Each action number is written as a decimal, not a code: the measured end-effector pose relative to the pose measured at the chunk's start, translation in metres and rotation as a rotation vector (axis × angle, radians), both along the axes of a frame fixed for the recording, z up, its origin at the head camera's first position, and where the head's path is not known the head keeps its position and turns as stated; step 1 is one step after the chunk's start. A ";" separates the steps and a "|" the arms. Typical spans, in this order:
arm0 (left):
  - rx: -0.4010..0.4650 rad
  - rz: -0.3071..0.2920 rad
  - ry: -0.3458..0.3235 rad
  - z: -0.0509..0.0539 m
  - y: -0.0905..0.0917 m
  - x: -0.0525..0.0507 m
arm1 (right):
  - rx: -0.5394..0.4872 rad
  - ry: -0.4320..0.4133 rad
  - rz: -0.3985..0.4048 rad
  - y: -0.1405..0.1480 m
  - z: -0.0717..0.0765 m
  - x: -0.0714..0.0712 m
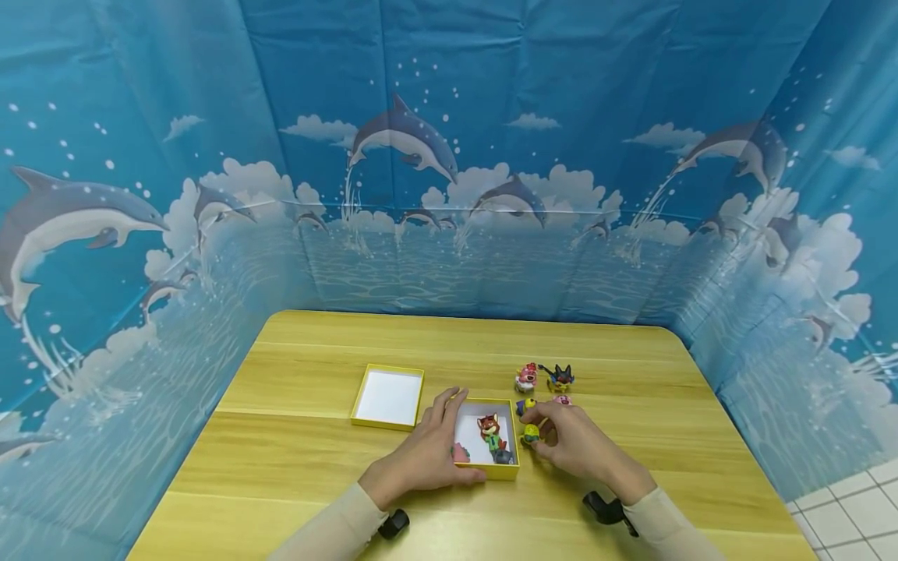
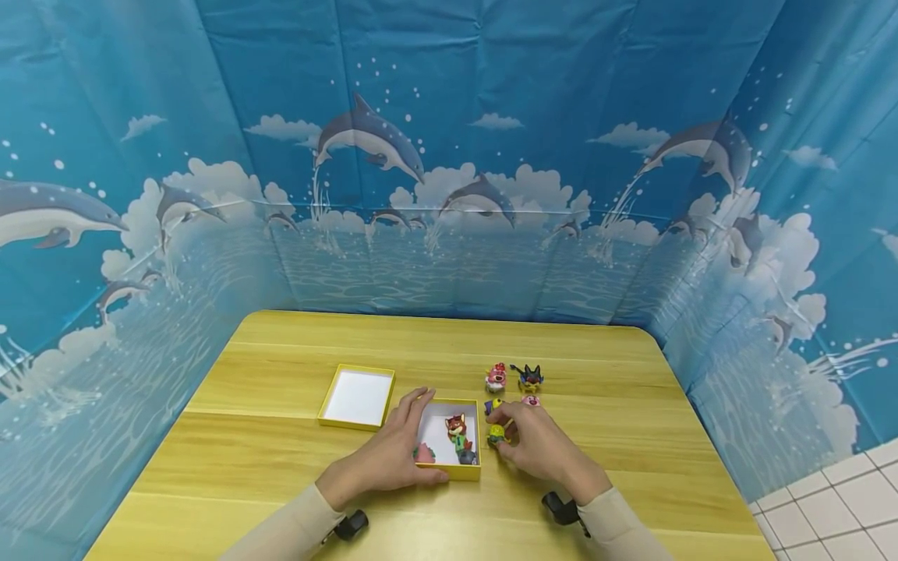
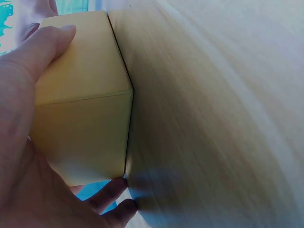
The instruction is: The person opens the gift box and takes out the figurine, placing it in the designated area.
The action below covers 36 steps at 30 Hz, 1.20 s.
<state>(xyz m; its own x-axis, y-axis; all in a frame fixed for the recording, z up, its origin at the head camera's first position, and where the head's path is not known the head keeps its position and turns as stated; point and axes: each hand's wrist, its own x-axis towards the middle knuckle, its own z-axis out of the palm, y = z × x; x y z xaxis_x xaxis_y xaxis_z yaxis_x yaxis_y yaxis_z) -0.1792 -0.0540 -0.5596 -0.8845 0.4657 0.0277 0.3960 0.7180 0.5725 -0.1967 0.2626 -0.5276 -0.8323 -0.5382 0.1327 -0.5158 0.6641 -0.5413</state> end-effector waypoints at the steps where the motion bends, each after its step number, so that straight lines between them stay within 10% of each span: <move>1: 0.001 0.001 0.000 0.000 0.000 0.000 | 0.003 0.005 0.002 0.000 0.000 0.000; 36: 0.022 0.000 -0.008 0.001 0.000 0.001 | 0.103 0.097 -0.027 -0.006 0.017 0.005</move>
<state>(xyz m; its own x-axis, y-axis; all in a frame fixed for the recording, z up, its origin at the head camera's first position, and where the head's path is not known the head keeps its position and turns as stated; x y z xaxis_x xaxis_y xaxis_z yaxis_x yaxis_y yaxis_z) -0.1786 -0.0542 -0.5586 -0.8847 0.4651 0.0311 0.3914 0.7050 0.5914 -0.1912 0.2563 -0.5107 -0.8327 -0.5305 0.1586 -0.5433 0.7279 -0.4184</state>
